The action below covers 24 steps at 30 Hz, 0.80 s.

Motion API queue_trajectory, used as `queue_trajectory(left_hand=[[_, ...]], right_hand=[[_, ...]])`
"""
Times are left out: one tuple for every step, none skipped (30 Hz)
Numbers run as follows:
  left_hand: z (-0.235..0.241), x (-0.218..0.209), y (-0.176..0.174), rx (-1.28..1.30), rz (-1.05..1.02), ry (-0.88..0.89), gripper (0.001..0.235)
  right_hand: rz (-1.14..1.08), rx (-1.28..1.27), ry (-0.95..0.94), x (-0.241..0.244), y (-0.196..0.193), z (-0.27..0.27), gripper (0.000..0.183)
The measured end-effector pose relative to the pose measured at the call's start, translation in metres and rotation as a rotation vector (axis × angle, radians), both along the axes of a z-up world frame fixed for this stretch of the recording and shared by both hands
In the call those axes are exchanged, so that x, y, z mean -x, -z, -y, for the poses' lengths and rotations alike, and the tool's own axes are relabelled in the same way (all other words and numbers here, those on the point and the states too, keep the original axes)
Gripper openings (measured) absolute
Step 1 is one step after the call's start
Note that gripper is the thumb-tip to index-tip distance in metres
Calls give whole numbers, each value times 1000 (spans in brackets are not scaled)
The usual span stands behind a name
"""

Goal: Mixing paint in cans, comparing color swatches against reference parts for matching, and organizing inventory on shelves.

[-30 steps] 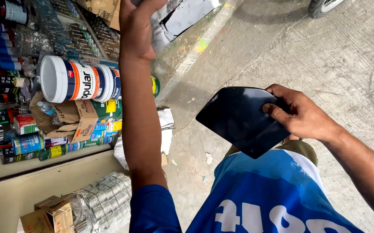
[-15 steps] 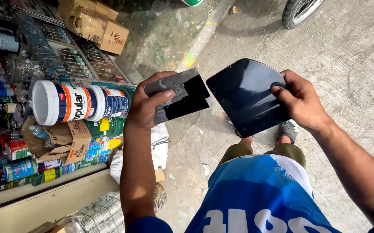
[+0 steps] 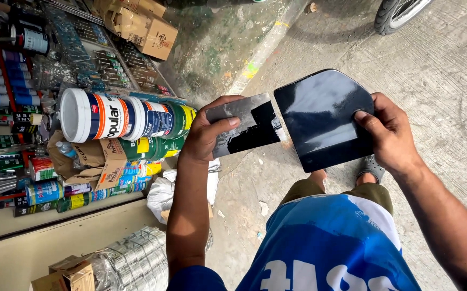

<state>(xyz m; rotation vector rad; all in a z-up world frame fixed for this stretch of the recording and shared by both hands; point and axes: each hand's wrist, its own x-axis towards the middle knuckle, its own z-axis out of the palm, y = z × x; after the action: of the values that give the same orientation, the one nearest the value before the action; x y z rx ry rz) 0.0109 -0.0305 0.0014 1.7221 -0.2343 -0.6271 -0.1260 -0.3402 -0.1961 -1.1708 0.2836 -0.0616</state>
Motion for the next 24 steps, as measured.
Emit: queue_trajectory(left_hand=[[0, 0, 0, -2, 1, -4, 45], [0, 0, -1, -1, 3, -2, 46], [1, -1, -1, 1, 3, 1, 46], [0, -1, -1, 1, 2, -1, 46], [0, -2, -1, -6, 11, 2, 46], [1, -2, -1, -13, 20, 5, 47], [1, -2, -3, -14, 19, 4, 47], [1, -2, -5, -34, 22, 1, 47], [2, -2, -7, -54, 24, -3, 47], [2, -3, -8, -55, 23, -4, 47], [2, -3, -9, -70, 35, -1, 46], [2, -4, -11, -86, 47, 3, 46], [1, -4, -10, -87, 46, 2, 46], [0, -5, -9, -74, 46, -2, 46], [-1, -5, -7, -61, 45, -5, 46], [0, -5, -9, -63, 43, -6, 46], [1, -5, -11, -66, 50, 1, 46], [3, -5, -13, -70, 56, 7, 46], [3, -5, -13, -71, 55, 6, 46], [3, -5, -13, -63, 55, -4, 46], [3, -5, -13, -55, 56, -13, 47], [0, -6, -13, -56, 57, -15, 47], [-3, -7, -12, -59, 69, -6, 47], [-6, -8, -12, -62, 81, 3, 47]], right_hand=[[1, -2, -4, 0, 0, 0, 11], [-1, -1, -6, -1, 1, 0, 6], [-4, 0, -8, -1, 1, 1, 4], [-4, 0, -10, -1, 1, 1, 4], [9, -16, -13, -2, 0, 0, 4], [22, -32, -16, -3, 0, 0, 4], [21, -33, -18, -4, 0, -1, 4], [23, -38, -23, -4, -1, -1, 3], [24, -42, -29, -5, -1, -2, 3], [23, -43, -30, -6, -1, -1, 3], [25, -31, -34, -6, -1, -1, 4], [27, -19, -39, -7, -1, -1, 5], [26, -20, -40, -8, -1, -1, 5], [32, -20, -44, -9, 0, -1, 6], [38, -20, -47, -9, 0, -2, 7], [37, -21, -48, -10, -1, -2, 7], [33, -31, -46, -11, -2, -3, 8], [29, -41, -44, -11, -3, -3, 8], [28, -42, -45, -12, -3, -3, 8], [29, -39, -47, -13, -4, -4, 6], [32, -34, -50, -14, -5, -4, 4], [32, -35, -51, -15, -4, -6, 4], [43, -35, -53, -17, -3, -6, 6], [53, -35, -54, -19, -2, -7, 9]])
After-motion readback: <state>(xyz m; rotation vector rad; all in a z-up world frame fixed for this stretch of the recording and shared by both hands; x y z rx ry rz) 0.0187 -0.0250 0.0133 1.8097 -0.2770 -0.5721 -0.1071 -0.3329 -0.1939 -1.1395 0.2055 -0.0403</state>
